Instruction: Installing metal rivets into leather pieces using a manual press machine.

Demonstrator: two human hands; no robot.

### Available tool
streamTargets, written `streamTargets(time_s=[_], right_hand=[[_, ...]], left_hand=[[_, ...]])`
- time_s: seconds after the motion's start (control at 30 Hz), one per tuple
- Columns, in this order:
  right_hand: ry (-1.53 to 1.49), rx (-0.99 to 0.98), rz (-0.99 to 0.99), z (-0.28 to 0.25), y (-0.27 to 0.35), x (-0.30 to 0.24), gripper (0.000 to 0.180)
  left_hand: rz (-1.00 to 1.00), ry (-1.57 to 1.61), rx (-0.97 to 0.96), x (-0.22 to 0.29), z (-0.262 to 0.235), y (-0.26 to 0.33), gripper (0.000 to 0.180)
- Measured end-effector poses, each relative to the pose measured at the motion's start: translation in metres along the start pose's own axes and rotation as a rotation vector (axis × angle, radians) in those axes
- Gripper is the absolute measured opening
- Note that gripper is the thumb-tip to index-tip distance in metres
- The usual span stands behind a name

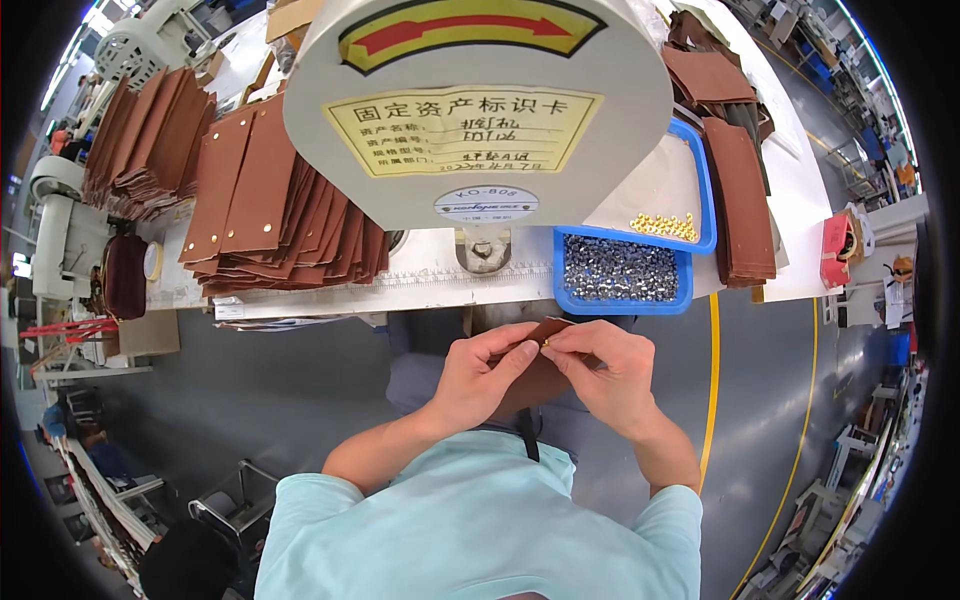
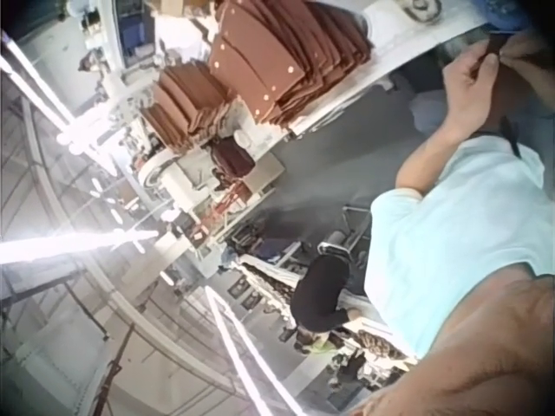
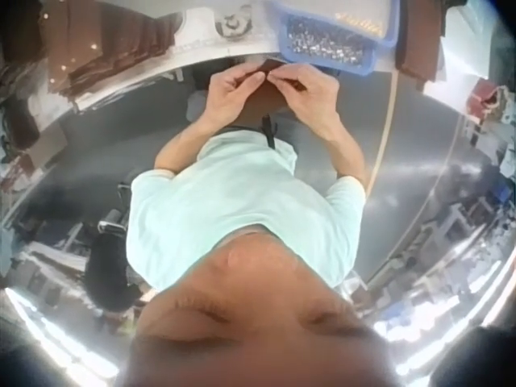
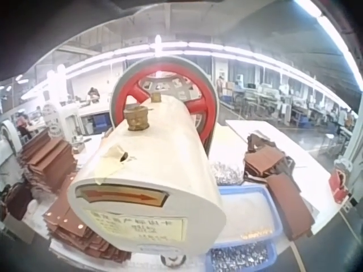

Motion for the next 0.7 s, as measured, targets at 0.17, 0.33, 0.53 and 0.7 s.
streamTargets(time_s=[0.17,0.33,0.53,0.7], right_hand=[[-0.104,-0.094,0.325,0.008,0.004,0.027,0.016],[0.180,-0.024,0.094,-0.005,0.000,0.012,0.015],[-0.185,-0.362,0.061,0.016,-0.005,0.038,0.010],[0.392,-0.112,0.118,0.000,-0.031,0.096,0.019]], left_hand=[[0.074,-0.349,-0.017,0.011,0.005,0.004,0.032],[0.064,-0.535,-0.113,0.023,0.015,0.005,0.031],[-0.012,-0.463,-0.137,0.007,-0.002,0.007,0.023],[0.022,-0.533,-0.144,0.015,0.008,0.010,0.019]])
Point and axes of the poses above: each hand's wrist, its own y-axis away from the middle knuckle, its own z-axis out of the palm, x = y × z, the point moved 10 cm from there along -y, towards the middle knuckle, and after that the axes turned 11 degrees about y, right-handed, at the moved point
